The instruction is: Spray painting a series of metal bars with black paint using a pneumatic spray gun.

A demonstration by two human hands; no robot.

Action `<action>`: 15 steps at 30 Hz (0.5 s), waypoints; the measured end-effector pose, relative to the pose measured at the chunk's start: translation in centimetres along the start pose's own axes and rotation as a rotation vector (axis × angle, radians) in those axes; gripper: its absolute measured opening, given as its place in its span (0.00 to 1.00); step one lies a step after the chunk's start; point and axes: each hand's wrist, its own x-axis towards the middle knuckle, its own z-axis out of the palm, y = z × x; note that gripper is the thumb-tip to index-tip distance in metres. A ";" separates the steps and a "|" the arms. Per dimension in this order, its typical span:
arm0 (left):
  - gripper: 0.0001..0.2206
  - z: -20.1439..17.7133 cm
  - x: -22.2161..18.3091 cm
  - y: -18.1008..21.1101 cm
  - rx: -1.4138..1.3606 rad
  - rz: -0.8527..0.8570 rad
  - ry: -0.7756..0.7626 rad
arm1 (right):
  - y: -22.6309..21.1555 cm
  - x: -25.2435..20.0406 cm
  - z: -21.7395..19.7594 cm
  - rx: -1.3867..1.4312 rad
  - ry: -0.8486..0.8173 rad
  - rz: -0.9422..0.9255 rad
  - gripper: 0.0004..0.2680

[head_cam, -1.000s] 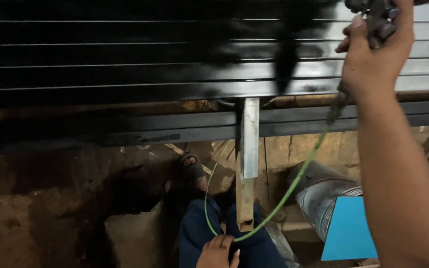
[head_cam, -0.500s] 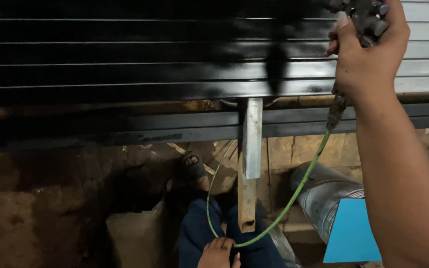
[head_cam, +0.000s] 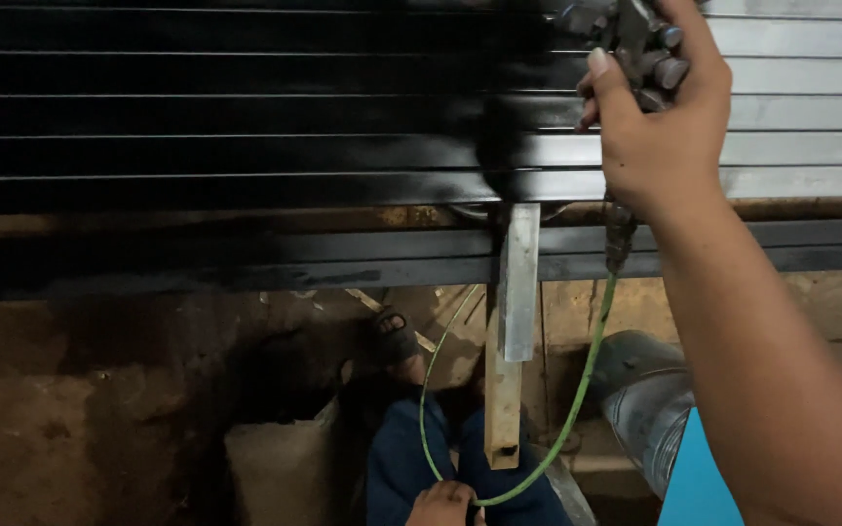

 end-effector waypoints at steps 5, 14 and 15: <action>0.16 -1.0 -0.6 0.6 -0.008 0.016 -0.022 | -1.6 0.4 1.8 0.000 -0.006 0.019 0.12; 0.15 -3.2 -1.3 1.5 -0.055 0.007 -0.129 | -3.6 1.1 4.5 -0.045 -0.081 0.005 0.09; 0.17 -4.1 -1.9 1.8 -0.093 0.029 -0.120 | -3.6 1.1 4.7 -0.057 -0.095 -0.046 0.07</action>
